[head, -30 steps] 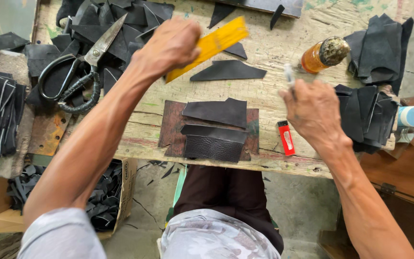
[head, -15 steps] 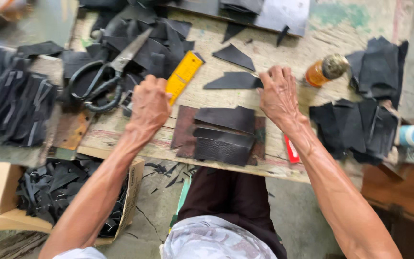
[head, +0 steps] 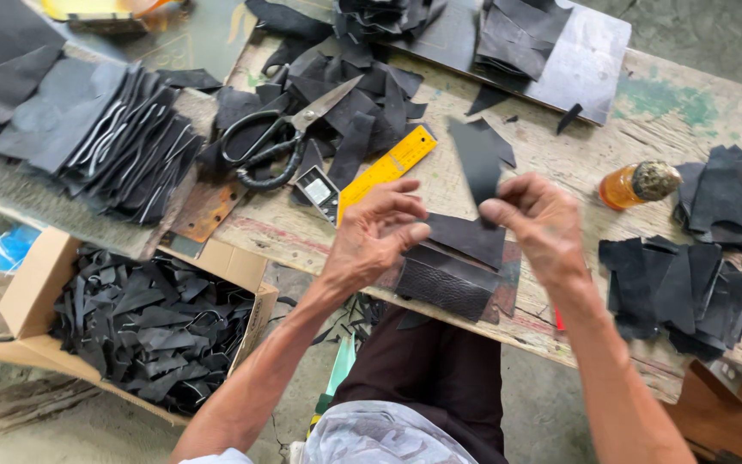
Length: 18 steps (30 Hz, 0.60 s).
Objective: The person cuts pieces of black leather using shears, applies adhesive from a jar, and joins the pieces together by hand to assemble a small item.
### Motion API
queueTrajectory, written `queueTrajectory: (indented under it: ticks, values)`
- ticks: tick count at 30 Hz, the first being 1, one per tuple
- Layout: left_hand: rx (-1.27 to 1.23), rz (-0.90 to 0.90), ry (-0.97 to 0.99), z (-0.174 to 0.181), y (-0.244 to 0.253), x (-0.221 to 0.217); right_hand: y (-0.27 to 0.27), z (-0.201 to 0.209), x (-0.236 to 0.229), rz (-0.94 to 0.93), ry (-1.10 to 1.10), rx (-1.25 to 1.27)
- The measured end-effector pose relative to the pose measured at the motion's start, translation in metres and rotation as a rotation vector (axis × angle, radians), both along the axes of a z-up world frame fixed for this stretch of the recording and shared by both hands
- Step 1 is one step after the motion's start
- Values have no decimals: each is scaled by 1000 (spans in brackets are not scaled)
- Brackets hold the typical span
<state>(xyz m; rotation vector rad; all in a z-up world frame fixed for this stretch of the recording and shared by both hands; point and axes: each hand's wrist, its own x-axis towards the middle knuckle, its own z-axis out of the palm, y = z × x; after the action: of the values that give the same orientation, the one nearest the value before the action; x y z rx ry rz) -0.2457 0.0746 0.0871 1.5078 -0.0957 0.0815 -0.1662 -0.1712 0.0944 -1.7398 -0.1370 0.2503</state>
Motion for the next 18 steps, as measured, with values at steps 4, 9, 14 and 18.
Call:
queueTrajectory:
  ticks: [4,9,14,18]
  values:
    - [-131,81,213,14,11,-9,65,-6,-31,75,62,51]
    - [966,615,-423,10,106,16,107,-4,-46,143,35,130]
    - [1323,433,-407,-26,162,41,110,-1,-69,200,63,-21]
    - [1346,344,-391,-43,175,50,98,-8,-82,202,-5,-121]
